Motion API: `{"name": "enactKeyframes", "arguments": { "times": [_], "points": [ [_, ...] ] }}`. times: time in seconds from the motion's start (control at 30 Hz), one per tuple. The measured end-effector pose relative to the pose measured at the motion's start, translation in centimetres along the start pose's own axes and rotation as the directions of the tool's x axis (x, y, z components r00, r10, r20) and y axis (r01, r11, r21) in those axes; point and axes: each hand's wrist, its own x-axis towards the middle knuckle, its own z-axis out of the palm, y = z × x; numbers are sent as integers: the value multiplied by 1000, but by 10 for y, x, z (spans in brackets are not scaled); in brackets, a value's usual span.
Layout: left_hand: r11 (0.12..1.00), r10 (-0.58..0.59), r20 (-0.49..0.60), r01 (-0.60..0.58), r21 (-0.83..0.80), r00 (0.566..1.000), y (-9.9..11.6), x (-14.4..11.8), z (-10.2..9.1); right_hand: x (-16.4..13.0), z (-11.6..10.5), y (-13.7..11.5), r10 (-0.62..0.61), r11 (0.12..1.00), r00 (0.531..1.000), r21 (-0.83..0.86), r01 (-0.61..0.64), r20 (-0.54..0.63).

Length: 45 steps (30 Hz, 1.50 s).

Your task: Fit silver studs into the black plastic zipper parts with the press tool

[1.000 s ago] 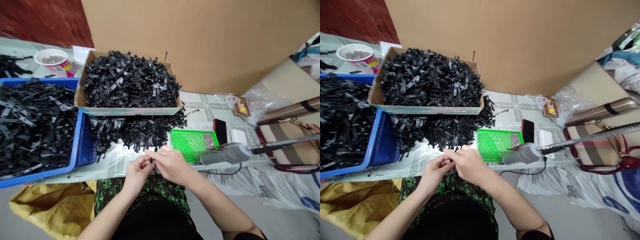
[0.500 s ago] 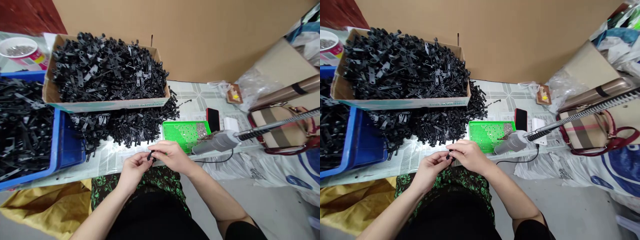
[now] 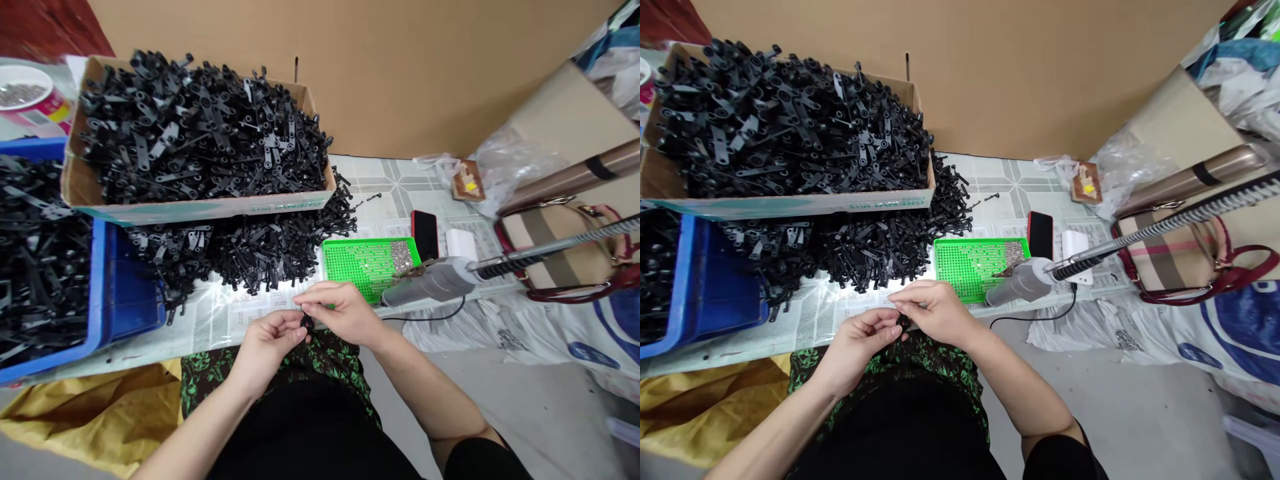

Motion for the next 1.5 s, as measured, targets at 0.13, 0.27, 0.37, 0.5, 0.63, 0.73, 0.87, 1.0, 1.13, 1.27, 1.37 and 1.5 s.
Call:
{"name": "enactKeyframes", "arguments": {
  "times": [0.13,0.27,0.37,0.5,0.63,0.73,0.87,1.0,1.13,1.27,1.37,1.5],
  "points": [
    [995,25,51,-30,93,998,3,1,-1,-1,1,3,-73,995,997,-74,70,-36],
    [989,2,73,-13,145,997,2,1,-1,-1,2,5,35,996,998,-75,-39,-48],
    [995,-24,77,16,97,997,3,-1,0,-1,3,5,79,996,996,-45,-81,-44],
    [996,-61,94,55,65,994,6,-4,1,1,5,4,127,989,992,-73,-129,-26],
    [993,-92,84,84,87,992,3,-2,1,-2,12,5,156,975,988,-157,-157,-19],
    [987,-77,73,65,147,994,-6,5,-1,-12,12,11,44,959,994,-274,-70,-101],
    [986,-86,-37,91,138,996,-16,12,-7,-35,0,28,-173,770,935,-635,-67,-309],
    [988,-114,-103,124,95,988,-19,12,-6,-55,-1,49,-118,570,983,-820,-47,-138],
    [990,-101,-99,109,87,990,-23,13,4,-60,20,57,-146,599,983,-801,0,-109],
    [994,-90,-130,97,46,987,-26,16,10,-62,35,47,-237,635,967,-769,81,-94],
    [993,-115,-182,117,-2,976,-23,16,10,-85,24,32,-405,670,908,-711,214,-109],
    [976,-212,-140,215,12,967,-24,11,18,-124,-21,19,-464,794,767,-592,139,-443]
  ]
}}
